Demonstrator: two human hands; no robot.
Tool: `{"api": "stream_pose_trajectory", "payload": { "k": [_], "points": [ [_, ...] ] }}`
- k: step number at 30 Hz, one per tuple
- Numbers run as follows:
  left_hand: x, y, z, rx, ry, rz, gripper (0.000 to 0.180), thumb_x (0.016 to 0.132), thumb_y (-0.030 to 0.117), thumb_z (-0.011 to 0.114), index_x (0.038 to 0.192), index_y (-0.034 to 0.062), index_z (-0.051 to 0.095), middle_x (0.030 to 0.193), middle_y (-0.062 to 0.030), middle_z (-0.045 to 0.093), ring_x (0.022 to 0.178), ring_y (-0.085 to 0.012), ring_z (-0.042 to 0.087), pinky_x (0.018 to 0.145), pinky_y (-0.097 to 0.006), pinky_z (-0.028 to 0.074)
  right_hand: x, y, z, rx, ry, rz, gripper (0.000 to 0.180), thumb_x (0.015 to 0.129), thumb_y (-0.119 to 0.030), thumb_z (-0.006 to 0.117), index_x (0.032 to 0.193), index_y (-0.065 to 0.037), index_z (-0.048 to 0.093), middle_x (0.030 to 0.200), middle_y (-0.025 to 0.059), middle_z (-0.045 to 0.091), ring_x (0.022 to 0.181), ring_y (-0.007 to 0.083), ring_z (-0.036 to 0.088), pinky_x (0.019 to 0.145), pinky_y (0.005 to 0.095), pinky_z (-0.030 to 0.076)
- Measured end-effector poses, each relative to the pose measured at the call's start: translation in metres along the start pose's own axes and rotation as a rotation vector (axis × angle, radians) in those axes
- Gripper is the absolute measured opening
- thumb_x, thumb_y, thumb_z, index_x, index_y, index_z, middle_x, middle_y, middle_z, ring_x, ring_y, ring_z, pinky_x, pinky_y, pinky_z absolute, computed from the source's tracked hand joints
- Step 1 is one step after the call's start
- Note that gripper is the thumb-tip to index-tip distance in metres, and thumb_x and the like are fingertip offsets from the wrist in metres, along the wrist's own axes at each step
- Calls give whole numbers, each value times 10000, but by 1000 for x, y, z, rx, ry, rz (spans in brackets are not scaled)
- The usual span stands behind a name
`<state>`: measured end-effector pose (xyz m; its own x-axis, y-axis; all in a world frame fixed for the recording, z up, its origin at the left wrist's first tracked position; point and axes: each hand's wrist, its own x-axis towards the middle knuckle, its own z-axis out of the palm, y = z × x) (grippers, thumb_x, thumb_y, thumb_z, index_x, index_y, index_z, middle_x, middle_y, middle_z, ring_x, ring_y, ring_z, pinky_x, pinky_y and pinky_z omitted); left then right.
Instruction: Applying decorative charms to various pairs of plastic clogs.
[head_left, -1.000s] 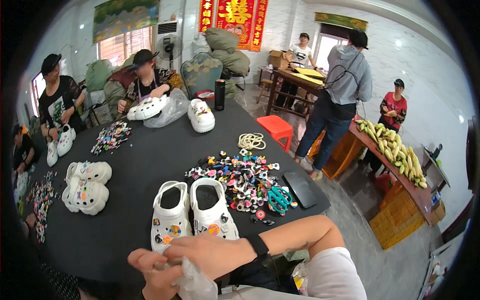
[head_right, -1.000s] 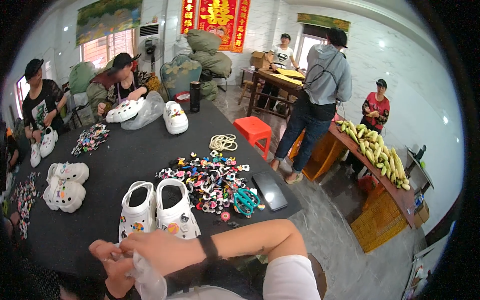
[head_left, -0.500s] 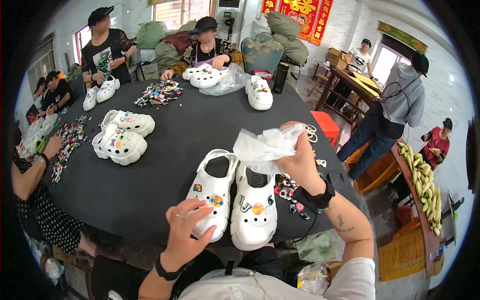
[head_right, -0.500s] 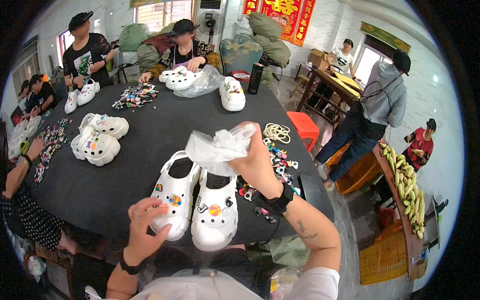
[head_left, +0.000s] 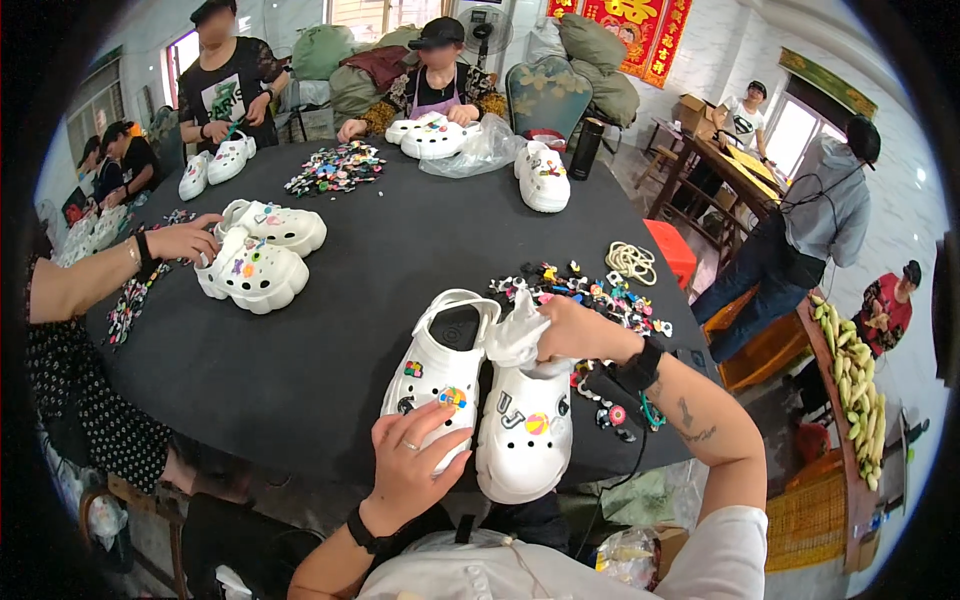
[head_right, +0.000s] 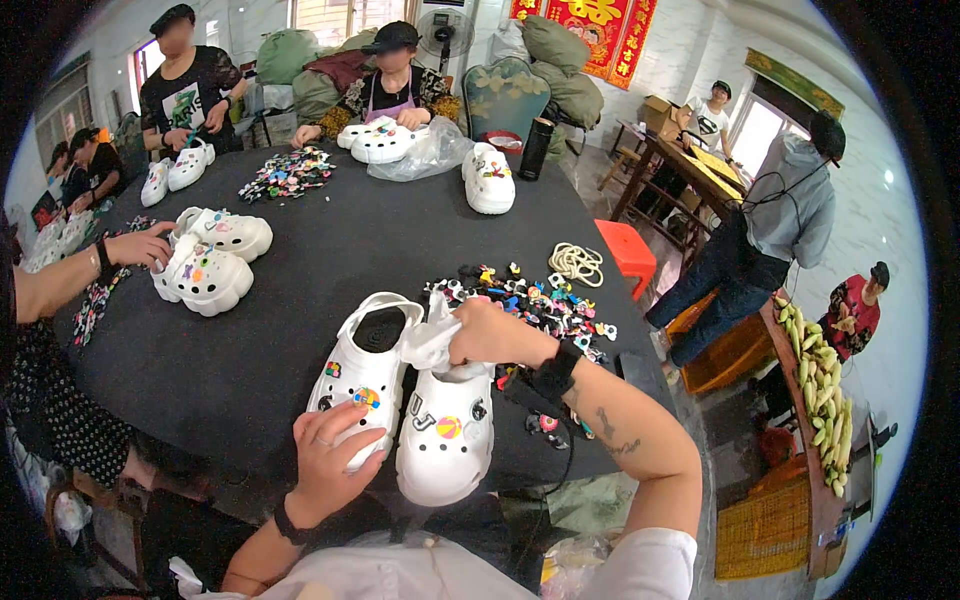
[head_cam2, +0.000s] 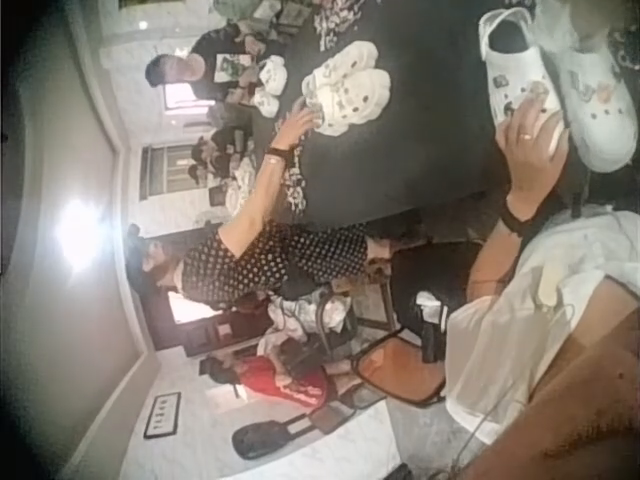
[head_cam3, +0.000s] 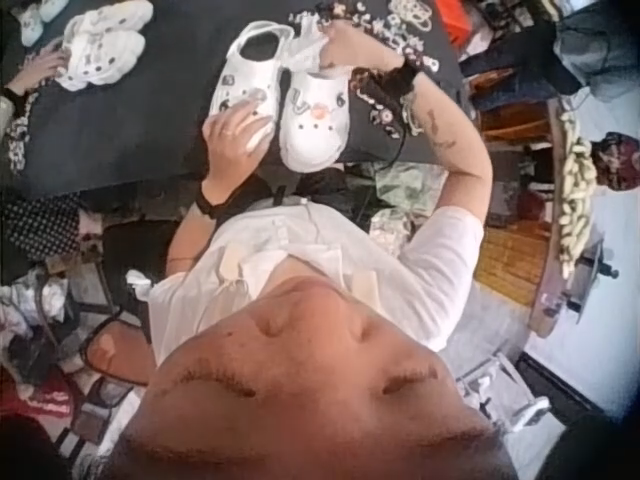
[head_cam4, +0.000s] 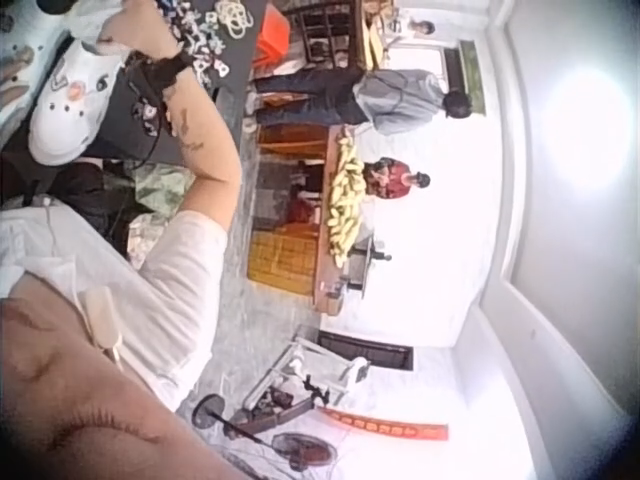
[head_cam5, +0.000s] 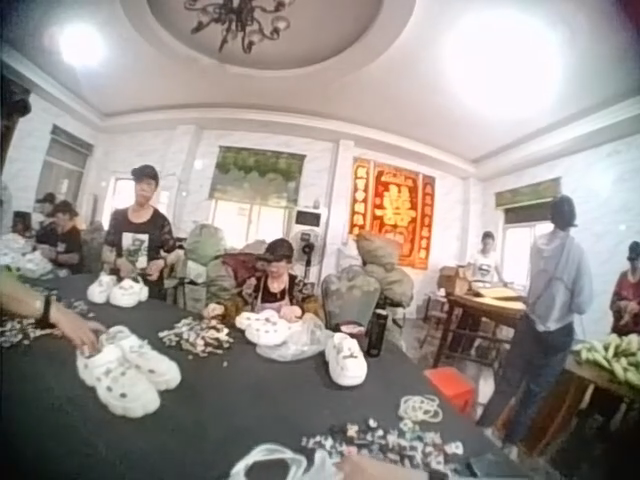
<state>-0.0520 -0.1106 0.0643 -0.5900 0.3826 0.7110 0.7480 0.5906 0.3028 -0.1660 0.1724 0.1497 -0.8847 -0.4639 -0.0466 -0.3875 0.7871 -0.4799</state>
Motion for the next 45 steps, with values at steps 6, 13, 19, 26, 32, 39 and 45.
{"api": "stream_pose_trajectory", "payload": {
  "k": [6,13,19,26,32,39,45],
  "points": [
    [-3,0,3,12,5,-19,314,703,176,762,1010,209,709,1215,-17,601,1155,-219,563,946,-413,348,1,0,13,342,-222,-170,253,745,-109,719,976,-36,645,950,83,660,947,238,632,878,333,482],
    [-5,0,5,44,25,-21,312,701,179,765,1006,220,710,1216,-9,605,1165,-217,553,961,-414,354,-29,-42,11,204,397,-19,751,640,-48,824,1302,-32,468,1184,136,544,1084,323,586,929,376,472],
    [-3,1,8,42,27,-8,313,702,181,767,1007,220,709,1223,-7,603,1167,-218,548,973,-418,351,-40,-8,7,-76,285,-534,614,606,14,704,1207,-36,582,1152,180,593,1114,385,538,992,435,437],
    [-6,3,5,66,18,-13,321,704,174,766,1016,218,706,1227,-12,603,1176,-218,540,978,-419,350,-67,-42,7,-92,244,-385,765,626,-471,873,1114,45,589,1168,228,582,1126,389,532,1005,451,402],
    [-6,1,2,81,37,-19,318,706,173,765,1015,219,705,1221,-13,606,1173,-221,545,980,-417,349,-53,-31,21,72,81,-218,621,610,-417,906,932,38,632,935,160,641,863,270,613,734,355,479],
    [2,1,7,49,-8,6,300,710,190,752,1005,193,699,1203,-30,608,1164,-243,549,977,-442,358,-47,-17,17,253,-80,-186,553,690,-417,866,898,38,628,759,130,589,689,177,572,592,350,438],
    [16,1,1,38,34,199,172,826,133,722,937,35,633,1060,-185,652,954,-369,634,781,-452,492,-60,-19,64,82,466,-376,779,713,-460,794,1242,3,457,1311,253,371,1240,456,354,1026,516,324]
  ]
}}
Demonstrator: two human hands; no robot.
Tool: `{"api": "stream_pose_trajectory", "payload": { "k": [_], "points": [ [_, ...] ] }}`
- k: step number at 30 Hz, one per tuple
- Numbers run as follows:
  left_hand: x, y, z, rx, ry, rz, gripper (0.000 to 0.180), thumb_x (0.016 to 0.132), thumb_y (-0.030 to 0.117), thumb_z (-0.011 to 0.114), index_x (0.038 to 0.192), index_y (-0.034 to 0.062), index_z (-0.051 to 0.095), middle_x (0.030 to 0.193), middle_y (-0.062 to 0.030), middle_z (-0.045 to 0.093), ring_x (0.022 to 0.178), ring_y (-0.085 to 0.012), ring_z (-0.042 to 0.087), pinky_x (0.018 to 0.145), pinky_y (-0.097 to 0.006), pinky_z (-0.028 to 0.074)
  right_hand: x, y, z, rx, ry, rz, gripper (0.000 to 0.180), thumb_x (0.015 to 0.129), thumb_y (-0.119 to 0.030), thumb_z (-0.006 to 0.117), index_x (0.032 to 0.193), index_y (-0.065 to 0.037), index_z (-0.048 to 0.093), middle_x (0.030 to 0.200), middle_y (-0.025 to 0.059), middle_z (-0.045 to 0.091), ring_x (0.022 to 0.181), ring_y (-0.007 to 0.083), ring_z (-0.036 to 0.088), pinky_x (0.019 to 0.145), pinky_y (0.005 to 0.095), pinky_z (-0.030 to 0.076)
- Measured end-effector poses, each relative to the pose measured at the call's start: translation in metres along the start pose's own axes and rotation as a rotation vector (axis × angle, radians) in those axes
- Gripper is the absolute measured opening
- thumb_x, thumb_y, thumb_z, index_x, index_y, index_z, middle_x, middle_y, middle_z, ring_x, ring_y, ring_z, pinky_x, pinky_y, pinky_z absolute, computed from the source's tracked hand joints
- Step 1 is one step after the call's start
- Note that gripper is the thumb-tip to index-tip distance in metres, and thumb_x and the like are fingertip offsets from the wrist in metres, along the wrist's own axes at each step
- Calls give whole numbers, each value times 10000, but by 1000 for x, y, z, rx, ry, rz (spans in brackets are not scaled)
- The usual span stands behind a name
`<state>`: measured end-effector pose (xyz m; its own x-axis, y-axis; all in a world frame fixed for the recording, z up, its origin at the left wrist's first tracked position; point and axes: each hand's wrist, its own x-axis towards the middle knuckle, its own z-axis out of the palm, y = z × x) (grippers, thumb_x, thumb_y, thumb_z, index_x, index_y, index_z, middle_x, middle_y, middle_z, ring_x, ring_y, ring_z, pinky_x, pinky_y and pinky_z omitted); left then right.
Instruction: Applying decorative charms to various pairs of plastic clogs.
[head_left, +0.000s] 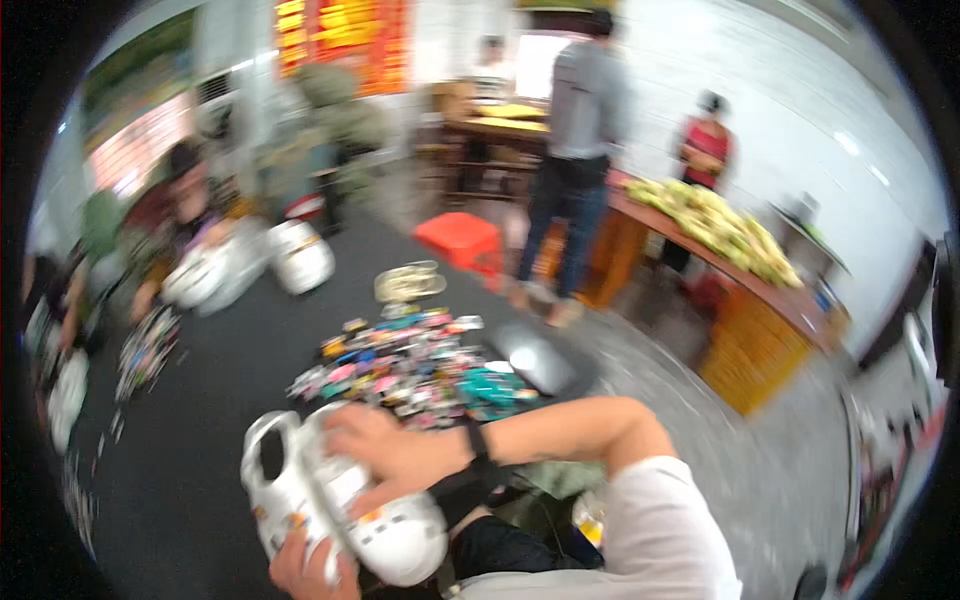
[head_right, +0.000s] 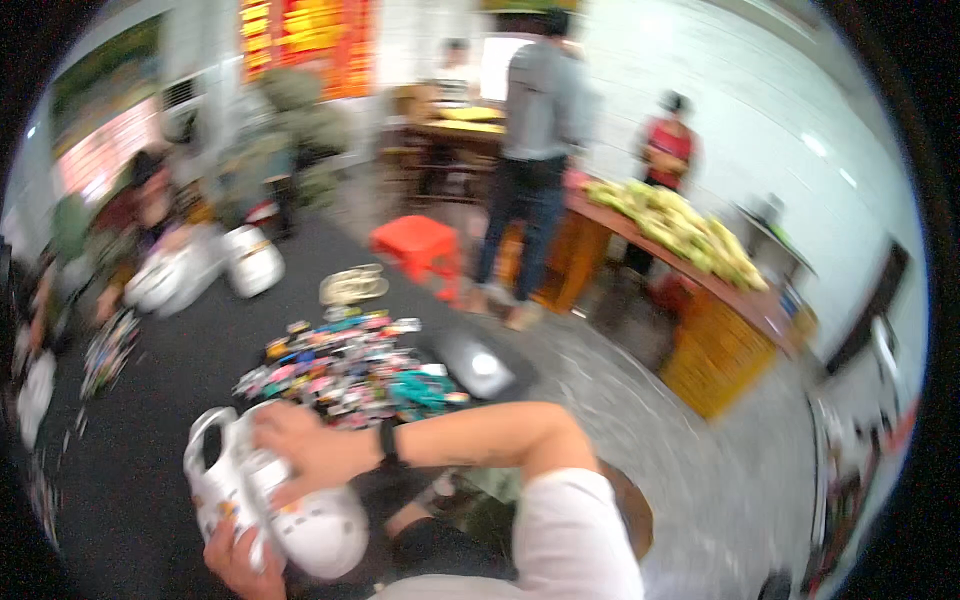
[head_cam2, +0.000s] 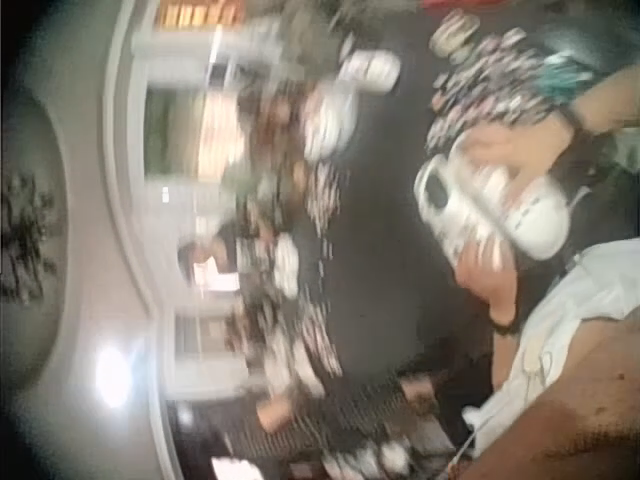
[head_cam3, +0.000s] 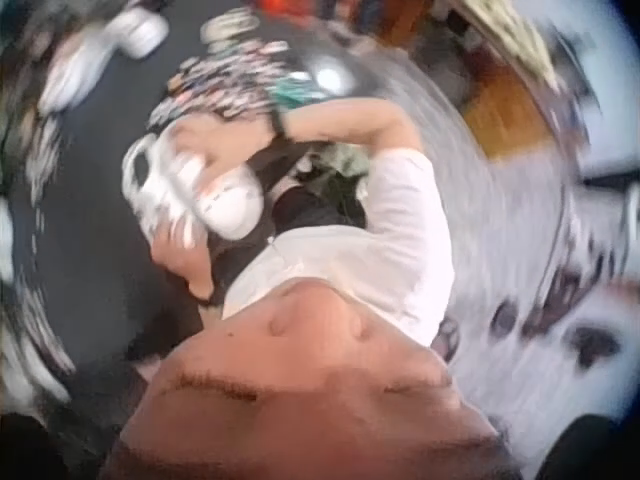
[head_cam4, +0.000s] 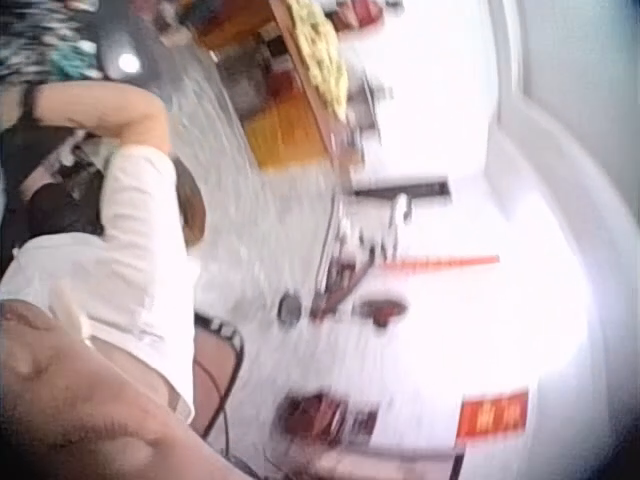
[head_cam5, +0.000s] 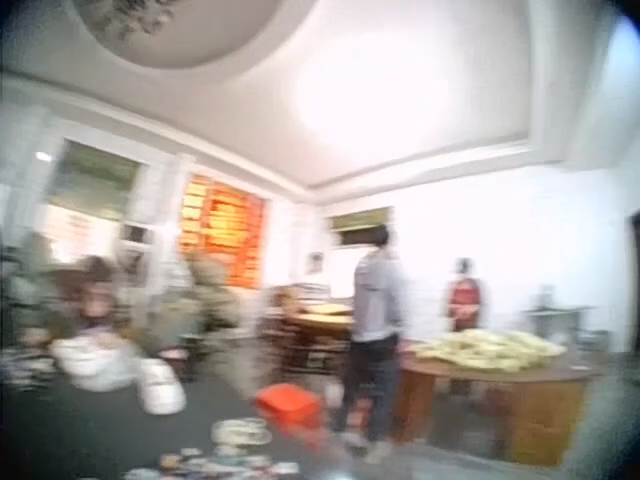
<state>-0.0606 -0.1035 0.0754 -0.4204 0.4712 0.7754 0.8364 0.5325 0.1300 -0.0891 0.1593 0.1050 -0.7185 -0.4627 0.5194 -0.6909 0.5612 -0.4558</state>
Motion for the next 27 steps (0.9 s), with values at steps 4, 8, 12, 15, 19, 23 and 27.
{"api": "stream_pose_trajectory", "payload": {
  "k": [4,8,12,15,19,23,27],
  "points": [
    [-15,7,7,190,83,-12,190,861,170,710,1005,49,682,1143,-163,660,1055,-347,611,857,-442,474,-13,-34,-2,-33,-45,219,1070,632,-598,804,1345,65,360,1305,312,364,1223,476,384,1030,512,309],
    [-1,27,9,160,65,-6,170,855,156,709,981,43,706,1121,-172,667,1028,-352,624,852,-443,474,-24,-23,12,-150,153,110,1095,470,-613,856,1209,93,462,1180,278,473,1144,423,452,985,471,339],
    [7,22,8,136,65,-48,158,845,136,711,964,32,714,1083,-179,677,976,-362,640,861,-453,471,-5,-25,-2,54,-103,200,969,477,-524,881,1121,94,505,1114,256,523,1105,399,485,972,447,356],
    [-16,0,16,91,60,-72,195,805,184,696,979,98,695,1131,-145,642,1047,-331,594,903,-446,426,4,-20,3,84,-86,192,820,442,-407,891,1010,86,564,985,244,603,989,398,571,920,428,439],
    [-28,-5,11,89,-20,-134,290,725,157,715,1011,151,663,1178,-107,597,1136,-306,536,923,-460,385,7,-20,2,91,-150,229,704,510,-454,895,873,78,611,845,238,621,853,389,606,827,435,477],
    [-22,0,5,44,-39,-182,364,722,185,747,1079,205,677,1181,-32,609,1148,-228,540,912,-433,382,20,-29,-9,-10,-306,217,627,537,-491,859,854,28,706,811,194,657,781,336,600,849,398,398],
    [-14,6,-2,-74,-87,-235,354,760,216,738,1108,229,671,1253,-22,577,1211,-230,498,976,-437,345,22,-25,-12,12,-377,268,629,512,-526,883,811,-3,703,726,154,641,786,321,553,791,397,403]
  ]
}}
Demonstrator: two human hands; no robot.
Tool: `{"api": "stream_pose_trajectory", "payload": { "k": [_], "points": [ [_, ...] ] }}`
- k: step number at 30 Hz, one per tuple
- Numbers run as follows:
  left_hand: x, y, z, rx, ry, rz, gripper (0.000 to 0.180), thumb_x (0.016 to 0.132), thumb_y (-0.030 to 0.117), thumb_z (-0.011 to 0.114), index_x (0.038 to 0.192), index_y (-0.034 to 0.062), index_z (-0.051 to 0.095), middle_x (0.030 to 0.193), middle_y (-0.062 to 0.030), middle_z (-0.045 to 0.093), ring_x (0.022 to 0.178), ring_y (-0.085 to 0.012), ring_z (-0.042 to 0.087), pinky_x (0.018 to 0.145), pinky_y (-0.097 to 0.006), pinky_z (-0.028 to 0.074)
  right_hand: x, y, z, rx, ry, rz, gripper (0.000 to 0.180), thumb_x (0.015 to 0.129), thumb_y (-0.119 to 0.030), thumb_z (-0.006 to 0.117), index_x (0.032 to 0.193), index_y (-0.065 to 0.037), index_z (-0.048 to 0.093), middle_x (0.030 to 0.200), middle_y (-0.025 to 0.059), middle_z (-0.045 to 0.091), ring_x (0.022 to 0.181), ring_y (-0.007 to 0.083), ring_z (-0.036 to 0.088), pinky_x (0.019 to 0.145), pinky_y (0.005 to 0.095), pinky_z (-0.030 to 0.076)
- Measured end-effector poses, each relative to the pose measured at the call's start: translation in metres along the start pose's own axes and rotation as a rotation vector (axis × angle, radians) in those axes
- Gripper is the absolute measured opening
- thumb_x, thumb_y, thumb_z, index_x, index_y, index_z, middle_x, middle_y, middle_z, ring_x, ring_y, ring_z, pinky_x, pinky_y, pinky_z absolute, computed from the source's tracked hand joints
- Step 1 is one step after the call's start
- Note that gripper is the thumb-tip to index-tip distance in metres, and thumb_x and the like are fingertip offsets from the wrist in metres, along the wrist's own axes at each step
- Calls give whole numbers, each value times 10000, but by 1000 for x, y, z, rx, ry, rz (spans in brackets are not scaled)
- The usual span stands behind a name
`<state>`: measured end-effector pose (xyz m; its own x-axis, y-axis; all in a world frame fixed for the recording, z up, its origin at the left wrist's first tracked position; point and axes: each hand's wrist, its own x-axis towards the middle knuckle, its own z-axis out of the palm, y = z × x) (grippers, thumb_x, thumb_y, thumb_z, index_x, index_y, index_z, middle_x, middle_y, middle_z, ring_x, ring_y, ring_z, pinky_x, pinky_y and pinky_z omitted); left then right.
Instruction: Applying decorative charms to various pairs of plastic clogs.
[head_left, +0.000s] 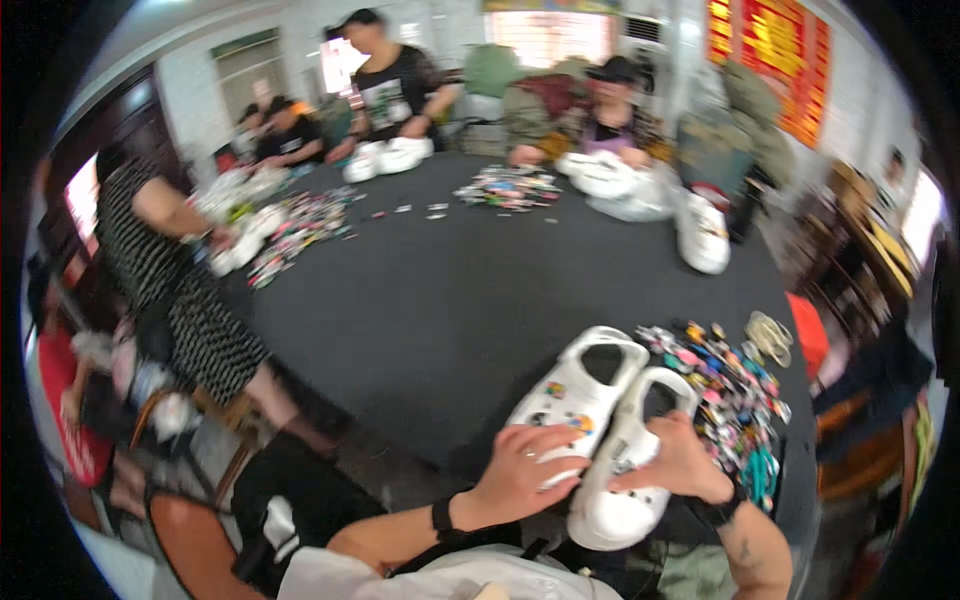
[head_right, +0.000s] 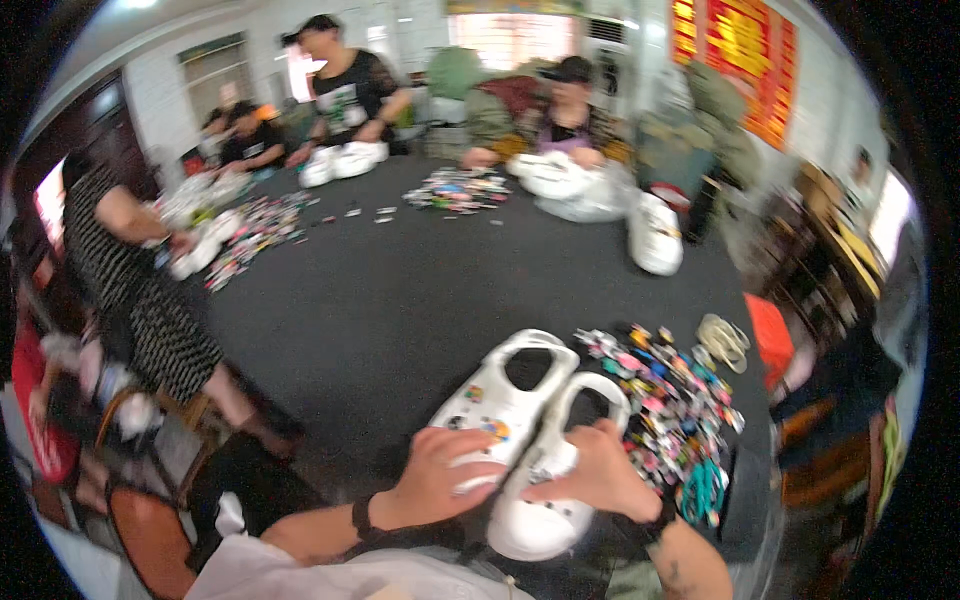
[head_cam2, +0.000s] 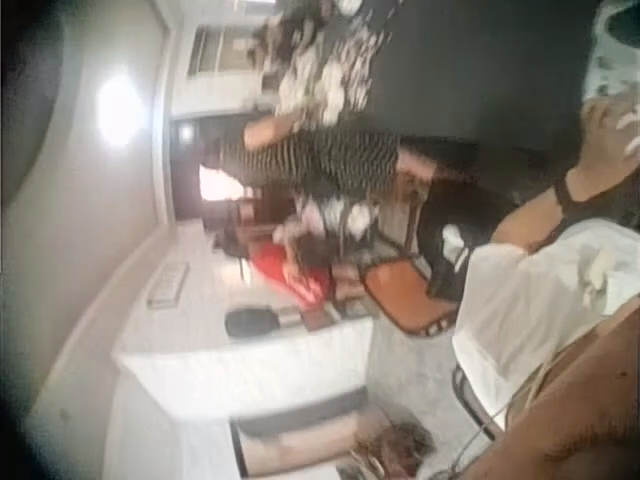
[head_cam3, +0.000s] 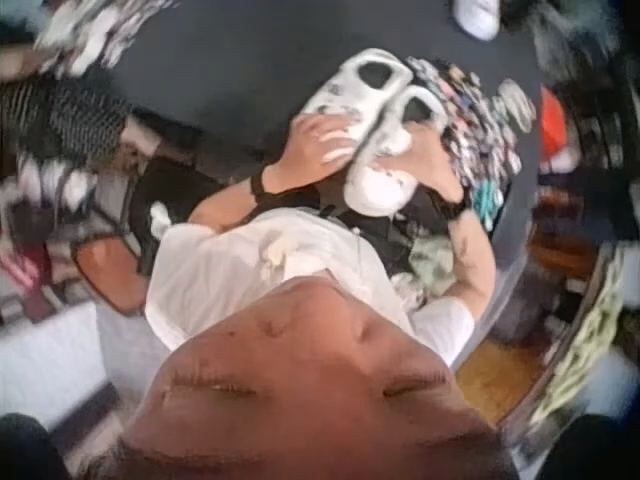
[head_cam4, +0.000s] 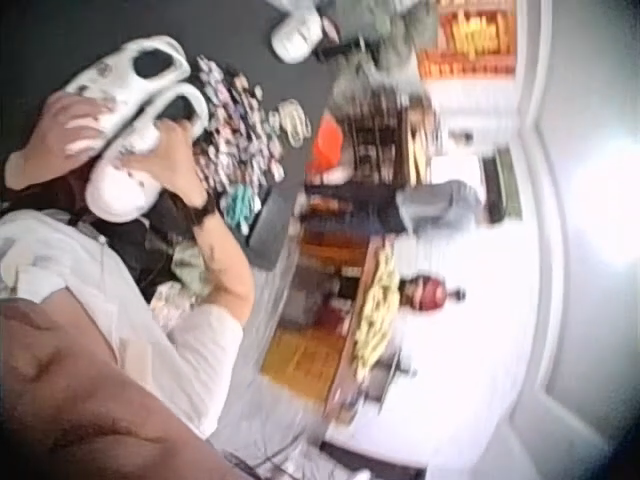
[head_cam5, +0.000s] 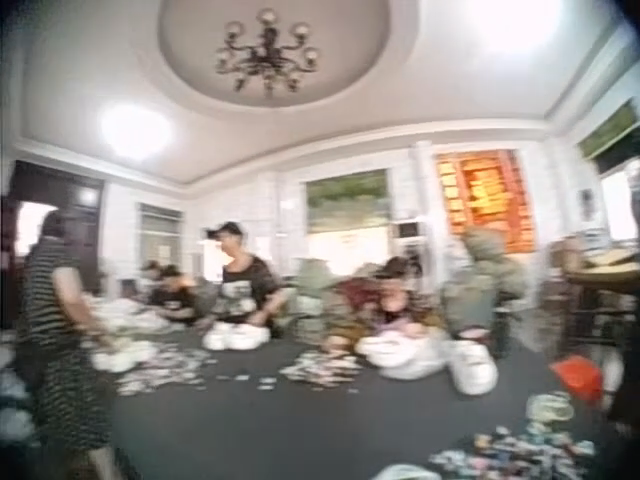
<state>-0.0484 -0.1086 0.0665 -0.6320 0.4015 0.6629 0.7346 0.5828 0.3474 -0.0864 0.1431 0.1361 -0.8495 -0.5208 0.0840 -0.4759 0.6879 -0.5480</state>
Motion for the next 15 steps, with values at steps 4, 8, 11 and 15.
{"api": "stream_pose_trajectory", "payload": {
  "k": [4,8,11,15],
  "points": [
    [23,-13,-35,-191,-307,-44,505,817,283,724,1293,208,574,1427,-107,411,1333,-308,348,1074,-492,252,-7,-3,16,-8,206,-9,707,503,-407,907,1002,4,624,875,127,586,917,315,517,906,393,339],
    [60,-32,-41,-72,-234,95,693,762,342,754,1357,108,487,1371,-192,436,1298,-356,384,1044,-499,281,-37,4,49,62,460,-80,1000,586,-330,882,1359,8,346,1322,190,362,1262,347,338,1091,446,235],
    [84,-45,-22,-52,-339,135,801,679,443,796,1328,80,498,1202,-179,558,1215,-346,454,972,-474,321,-63,-3,51,144,569,-176,893,677,-314,831,1391,-10,391,1476,230,307,1351,377,326,1121,461,255],
    [113,-48,4,-300,-561,125,804,664,592,776,1253,96,543,854,-125,661,925,-323,620,933,-450,301,-100,4,63,365,236,38,1283,574,-59,880,1542,-38,39,1560,252,125,1399,351,270,1117,485,282]
  ]
}}
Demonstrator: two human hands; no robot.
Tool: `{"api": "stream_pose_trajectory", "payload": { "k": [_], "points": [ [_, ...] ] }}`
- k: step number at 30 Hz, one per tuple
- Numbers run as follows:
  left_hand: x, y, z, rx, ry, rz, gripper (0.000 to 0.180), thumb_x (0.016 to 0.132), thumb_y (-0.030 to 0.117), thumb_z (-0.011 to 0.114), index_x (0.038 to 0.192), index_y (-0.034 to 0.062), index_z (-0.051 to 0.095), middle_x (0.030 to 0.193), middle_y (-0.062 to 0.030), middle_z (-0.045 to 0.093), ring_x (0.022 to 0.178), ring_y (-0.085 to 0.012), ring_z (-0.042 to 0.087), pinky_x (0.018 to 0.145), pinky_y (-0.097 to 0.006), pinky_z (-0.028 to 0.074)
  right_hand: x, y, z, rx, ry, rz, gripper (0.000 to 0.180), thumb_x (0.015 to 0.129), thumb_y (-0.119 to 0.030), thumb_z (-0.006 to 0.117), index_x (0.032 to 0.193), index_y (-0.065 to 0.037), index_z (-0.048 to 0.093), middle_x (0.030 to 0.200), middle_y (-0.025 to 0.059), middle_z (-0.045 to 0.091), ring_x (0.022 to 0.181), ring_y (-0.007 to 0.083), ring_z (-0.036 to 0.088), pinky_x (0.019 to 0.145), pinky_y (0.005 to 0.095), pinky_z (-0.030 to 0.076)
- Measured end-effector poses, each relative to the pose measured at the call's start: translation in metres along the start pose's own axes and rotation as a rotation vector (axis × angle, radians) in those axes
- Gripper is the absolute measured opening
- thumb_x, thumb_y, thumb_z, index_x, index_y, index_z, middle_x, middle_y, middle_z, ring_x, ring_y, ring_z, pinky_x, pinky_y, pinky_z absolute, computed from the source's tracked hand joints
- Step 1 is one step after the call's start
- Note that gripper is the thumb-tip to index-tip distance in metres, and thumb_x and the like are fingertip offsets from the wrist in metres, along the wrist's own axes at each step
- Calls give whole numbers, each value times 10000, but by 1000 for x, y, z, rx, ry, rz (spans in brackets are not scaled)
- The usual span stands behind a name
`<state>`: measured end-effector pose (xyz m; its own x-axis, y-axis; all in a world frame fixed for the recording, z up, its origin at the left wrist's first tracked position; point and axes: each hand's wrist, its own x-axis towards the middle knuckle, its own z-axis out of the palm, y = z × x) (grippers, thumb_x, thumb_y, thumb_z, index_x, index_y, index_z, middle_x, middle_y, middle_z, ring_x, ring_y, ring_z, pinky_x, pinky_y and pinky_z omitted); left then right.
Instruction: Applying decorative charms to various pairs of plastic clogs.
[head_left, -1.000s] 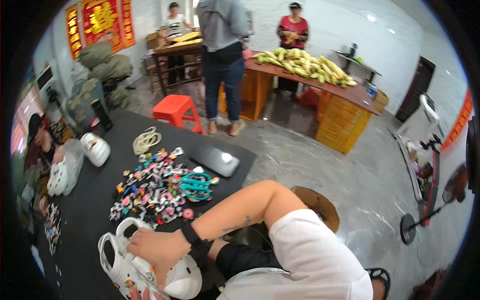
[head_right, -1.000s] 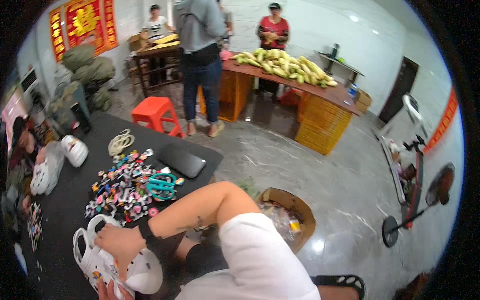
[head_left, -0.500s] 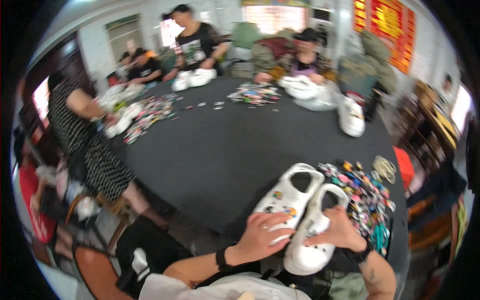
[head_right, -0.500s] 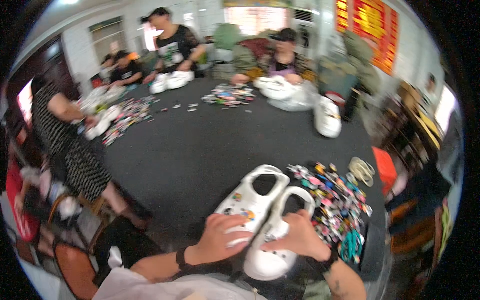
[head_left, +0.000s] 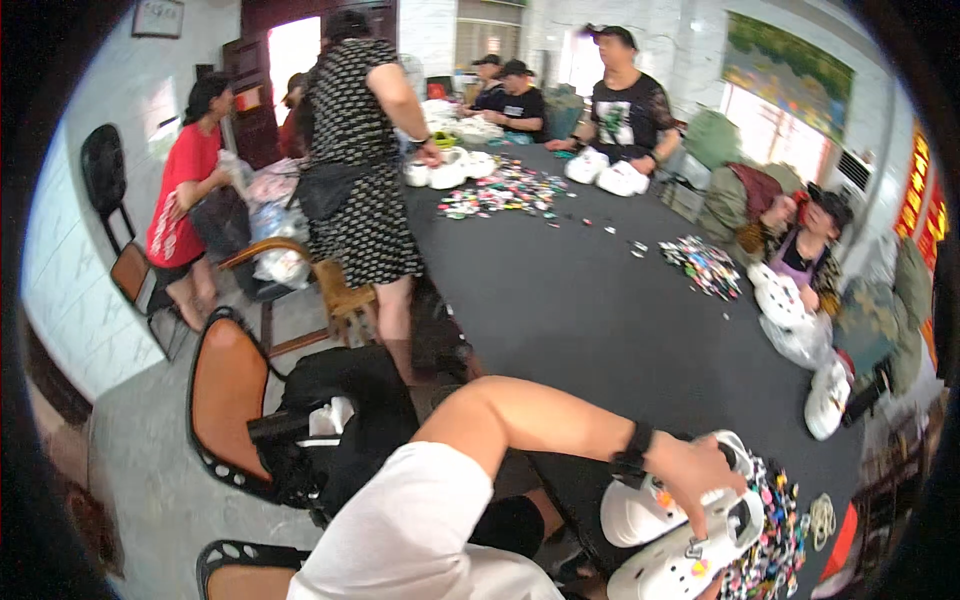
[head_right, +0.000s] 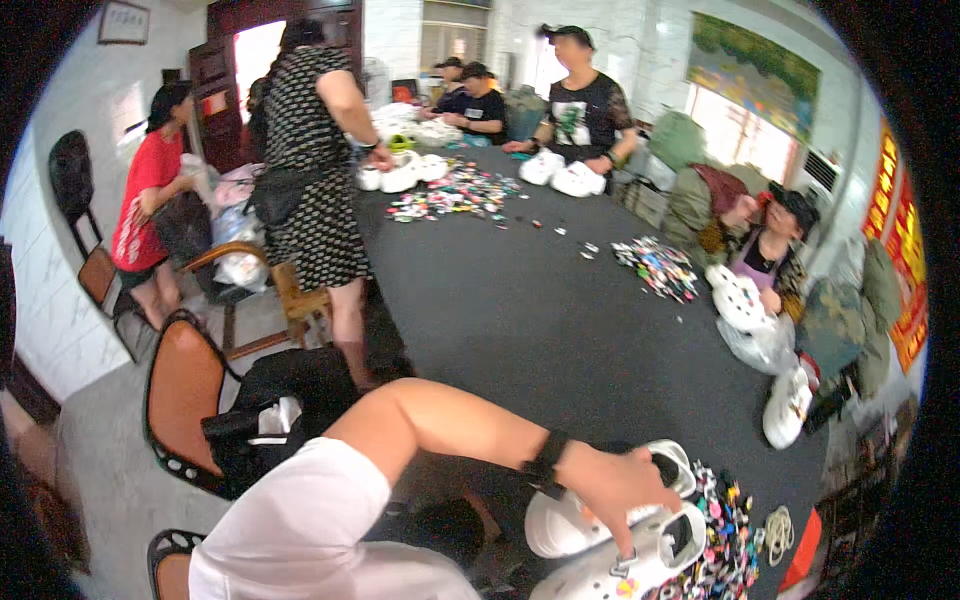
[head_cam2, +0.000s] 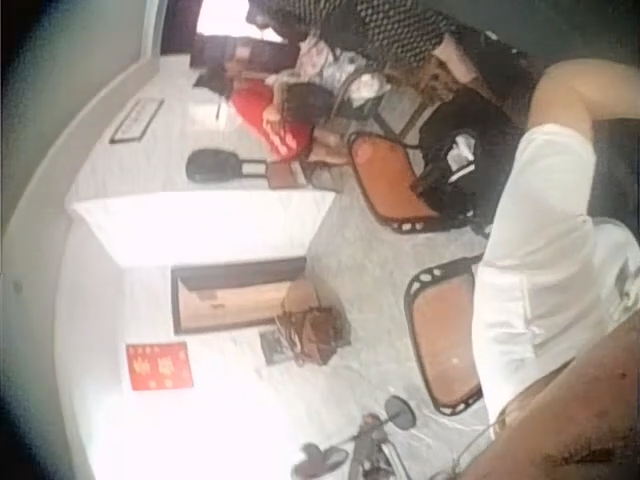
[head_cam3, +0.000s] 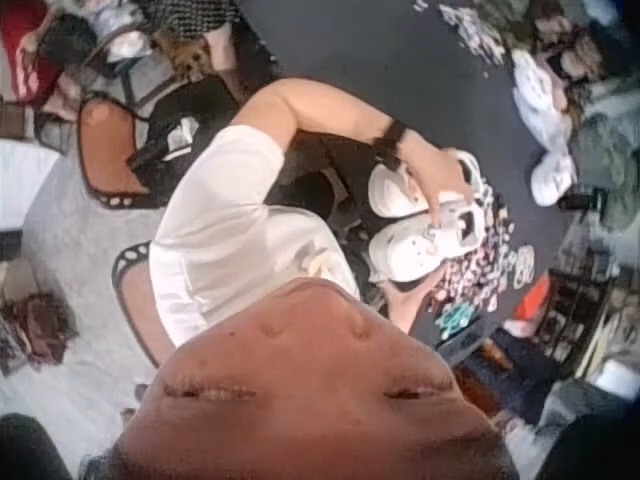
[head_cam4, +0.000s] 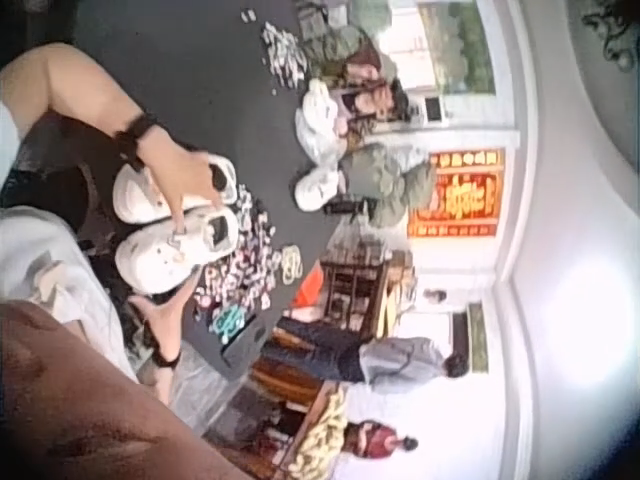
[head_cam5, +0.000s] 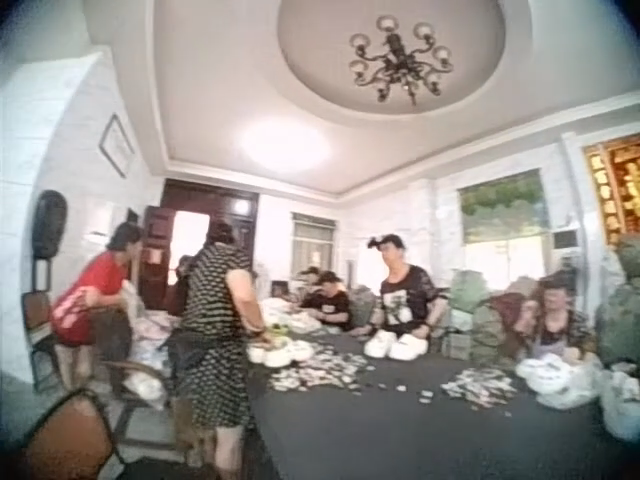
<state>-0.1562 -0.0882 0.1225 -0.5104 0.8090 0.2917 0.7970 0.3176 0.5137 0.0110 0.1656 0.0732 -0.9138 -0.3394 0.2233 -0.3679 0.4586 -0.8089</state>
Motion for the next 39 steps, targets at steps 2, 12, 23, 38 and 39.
{"api": "stream_pose_trajectory", "payload": {
  "k": [2,12,23,38,39],
  "points": [
    [19,0,0,-18,-91,39,837,666,688,725,1242,105,556,773,-124,655,847,-326,641,940,-459,282,7,-3,12,2,39,-33,1286,570,-44,880,1543,-38,39,1563,251,121,1402,349,265,1124,478,273],
    [42,-6,-12,71,-372,-166,762,566,695,766,1055,112,721,952,-81,700,1052,-279,607,1014,-576,176,3,-34,63,108,226,38,1276,605,-25,875,1547,-36,14,1573,245,100,1408,339,249,1148,438,245],
    [-70,0,-94,76,-166,-291,572,733,520,716,1077,64,712,950,-122,711,945,-278,654,930,-427,337,26,-41,37,-223,92,-127,966,793,-226,803,1520,-19,203,1553,234,221,1435,371,217,1155,468,210],
    [-304,-148,-334,1106,-157,-1060,316,712,413,742,974,239,769,912,-31,716,1046,-263,596,903,-507,297,40,-11,33,-292,352,13,530,883,-156,699,1336,10,479,1336,222,504,1246,374,468,1059,424,358],
    [-321,-162,-343,1135,-134,-1097,300,709,411,751,971,267,771,945,-18,712,1087,-258,571,930,-510,291,40,-13,35,-328,348,18,517,879,-159,700,1320,12,491,1314,226,521,1221,385,488,1045,428,375]
  ]
}}
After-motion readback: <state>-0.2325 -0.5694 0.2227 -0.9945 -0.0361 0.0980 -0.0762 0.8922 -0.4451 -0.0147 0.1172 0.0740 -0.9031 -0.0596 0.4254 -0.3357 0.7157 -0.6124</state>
